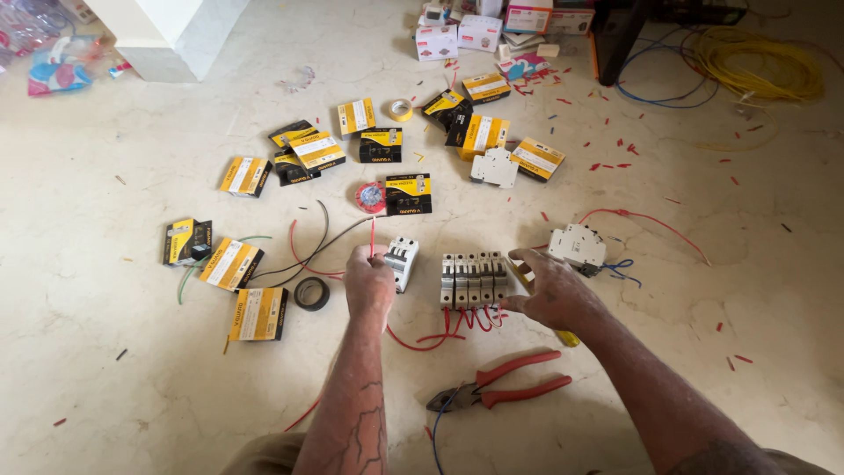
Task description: The person arranges multiple circuit breakers on the floor and uses a screwdriver and pliers to insert and secure short lengths of wire into the terminal blocks.
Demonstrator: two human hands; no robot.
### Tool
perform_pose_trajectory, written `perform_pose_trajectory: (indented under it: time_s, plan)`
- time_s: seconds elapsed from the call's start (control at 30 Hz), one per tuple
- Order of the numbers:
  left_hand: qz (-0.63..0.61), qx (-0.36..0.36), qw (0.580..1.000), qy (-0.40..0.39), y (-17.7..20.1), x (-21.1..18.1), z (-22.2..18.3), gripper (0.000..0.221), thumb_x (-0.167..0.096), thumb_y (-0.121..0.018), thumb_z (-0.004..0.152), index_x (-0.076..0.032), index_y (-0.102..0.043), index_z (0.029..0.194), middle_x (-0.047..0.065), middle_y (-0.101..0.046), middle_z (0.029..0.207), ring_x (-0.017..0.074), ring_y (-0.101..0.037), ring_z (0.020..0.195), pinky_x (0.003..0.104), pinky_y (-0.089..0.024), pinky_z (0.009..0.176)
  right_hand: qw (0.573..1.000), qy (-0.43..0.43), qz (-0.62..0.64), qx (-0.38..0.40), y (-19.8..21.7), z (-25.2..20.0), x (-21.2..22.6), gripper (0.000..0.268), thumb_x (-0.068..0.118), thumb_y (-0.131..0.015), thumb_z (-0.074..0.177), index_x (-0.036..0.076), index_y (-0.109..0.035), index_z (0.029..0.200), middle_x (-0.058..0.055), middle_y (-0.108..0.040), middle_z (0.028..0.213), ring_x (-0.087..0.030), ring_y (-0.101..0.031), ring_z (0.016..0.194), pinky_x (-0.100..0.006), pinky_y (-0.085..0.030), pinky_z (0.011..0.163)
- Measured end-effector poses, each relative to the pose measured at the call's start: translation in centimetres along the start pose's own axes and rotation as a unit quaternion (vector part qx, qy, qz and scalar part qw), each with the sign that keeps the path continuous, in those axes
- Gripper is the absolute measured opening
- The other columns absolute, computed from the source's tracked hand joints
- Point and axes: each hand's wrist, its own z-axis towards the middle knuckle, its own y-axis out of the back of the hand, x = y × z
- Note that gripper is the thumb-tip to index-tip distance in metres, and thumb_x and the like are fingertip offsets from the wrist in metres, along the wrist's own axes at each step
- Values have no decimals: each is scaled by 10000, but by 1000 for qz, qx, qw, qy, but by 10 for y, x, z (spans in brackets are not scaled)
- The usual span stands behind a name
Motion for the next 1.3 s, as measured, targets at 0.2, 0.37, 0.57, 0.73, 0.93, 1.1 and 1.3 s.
perform_pose_trajectory:
  time_s: [0.2, 0.37, 0.57, 0.73, 0.93, 1.1, 1.3]
  plan:
    - [99, 34, 995, 3, -5, 3, 1, 222, -117, -561, 891, -44, -705, 1043, 237, -734, 990, 388, -721, 900, 479, -558, 808, 1000, 6, 10, -2, -1, 5, -11, 839, 391, -893, 718, 168, -517, 1434, -143, -601, 1379, -301, -637, 1197, -436, -509, 1025]
    - [145, 0, 987, -68, 4, -5, 2, 207, -152, -594, 915, -27, -728, 1012, 226, -738, 980, 383, -727, 897, 470, -566, 806, 998, -38, -56, 3, 5, 19, -46, 587, 309, -837, 740, 196, -689, 1297, -73, -756, 1192, -240, -732, 1087, -386, -576, 981]
    - [-86, 147, 984, 45, 12, -43, -14, 262, -135, -506, 1006, 5, -676, 1146, 170, -777, 902, 213, -731, 702, 341, -564, 608, 948, 205, -160, 182, -44, -8, -34, 598, 294, -894, 597, 254, -729, 1171, 33, -737, 1116, -201, -693, 1029, -384, -569, 871]
    - [-59, 138, 988, 22, 17, -53, -19, 269, -153, -476, 1035, -13, -649, 1187, 122, -774, 903, 175, -732, 663, 305, -548, 583, 919, 174, -313, 163, -75, -61, 2, 1209, 315, -1012, 512, 211, -398, 1549, -43, -589, 1289, -281, -539, 1241, -454, -477, 973]
    - [-74, 151, 986, -10, 14, -46, -15, 279, -136, -529, 955, 0, -670, 1154, 164, -789, 919, 216, -758, 723, 348, -578, 610, 916, 197, -285, 205, -54, -56, 9, 913, 293, -1001, 524, 108, -560, 1302, -62, -552, 1346, -275, -522, 1278, -407, -483, 999]
    - [187, 163, 962, -110, 26, -56, -21, 398, -238, -713, 911, 46, -600, 1168, 217, -733, 1037, 320, -719, 970, 405, -570, 824, 927, 184, -242, 221, -47, -49, 6, 641, 317, -928, 639, 186, -657, 1204, -32, -636, 1249, -252, -585, 1213, -408, -507, 970]
    - [458, 144, 851, -215, 41, -57, -54, 429, -185, -727, 889, 70, -560, 1191, 235, -676, 1102, 338, -691, 1047, 399, -613, 851, 980, -29, -171, 93, -5, -22, -9, 463, 409, -883, 746, 122, -768, 1090, -104, -787, 1099, -253, -738, 1012, -401, -577, 912]
